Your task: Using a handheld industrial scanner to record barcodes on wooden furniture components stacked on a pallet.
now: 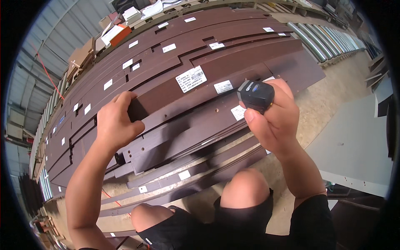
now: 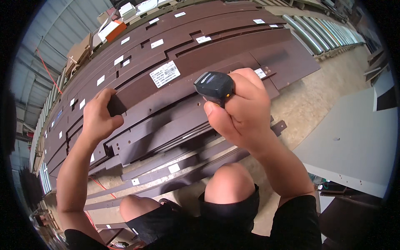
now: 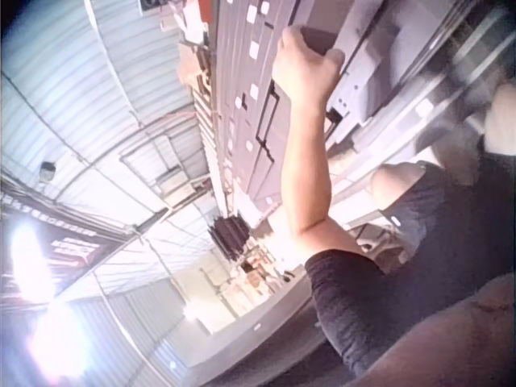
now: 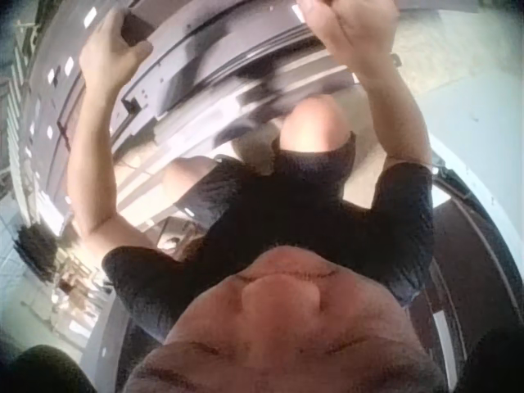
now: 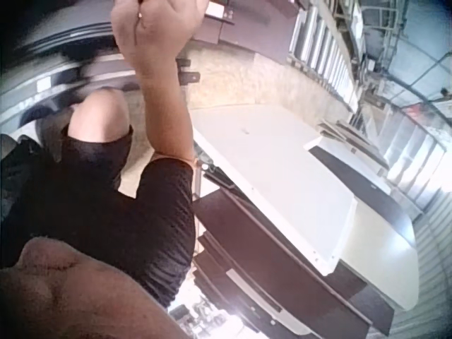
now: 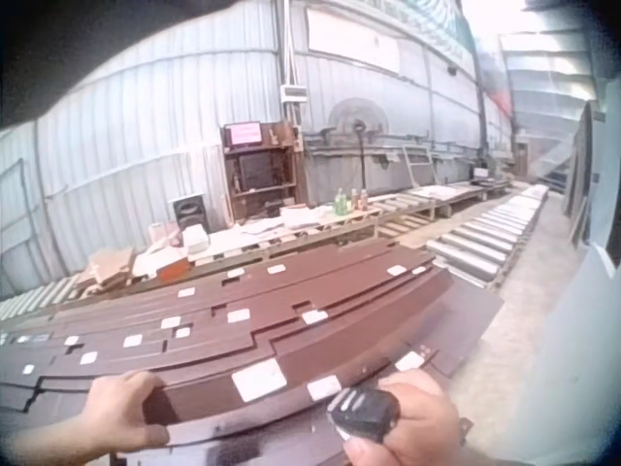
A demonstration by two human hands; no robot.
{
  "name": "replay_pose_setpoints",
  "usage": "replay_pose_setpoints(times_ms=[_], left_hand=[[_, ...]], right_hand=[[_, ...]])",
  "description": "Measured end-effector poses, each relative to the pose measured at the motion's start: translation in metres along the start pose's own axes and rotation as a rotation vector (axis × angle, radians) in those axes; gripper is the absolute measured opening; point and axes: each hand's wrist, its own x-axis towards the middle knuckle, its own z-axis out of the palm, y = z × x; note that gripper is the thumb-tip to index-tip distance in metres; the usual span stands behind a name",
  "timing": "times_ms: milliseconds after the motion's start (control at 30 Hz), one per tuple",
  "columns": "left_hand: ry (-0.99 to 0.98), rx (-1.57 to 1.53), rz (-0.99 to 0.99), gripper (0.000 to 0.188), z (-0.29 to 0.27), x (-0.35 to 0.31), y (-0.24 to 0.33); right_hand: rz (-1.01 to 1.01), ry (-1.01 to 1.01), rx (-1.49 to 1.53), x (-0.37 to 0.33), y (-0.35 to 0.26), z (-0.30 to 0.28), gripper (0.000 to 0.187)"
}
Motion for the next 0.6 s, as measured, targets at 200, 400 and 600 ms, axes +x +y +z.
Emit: replay_pose_setpoints(times_ms=[200,400,600], left_hand=[[0.034,-0.134,0.02,0.06,-0.006,-0.031,-0.019],[0.037,-0.165,0.047,0.058,-0.01,-0.058,-0.036],[0.046,-0.24,0.029,0.056,-0.017,-0.088,-0.055]], right_hand=[[-0.121,-0.006,0.013,0.003,-0.023,-0.002,0.013],[-0.16,0.033,-0.234,0.007,-0.024,-0.002,0.038],[0.006,-0.061,-0.312,0.013,-0.012,0.001,0.058]])
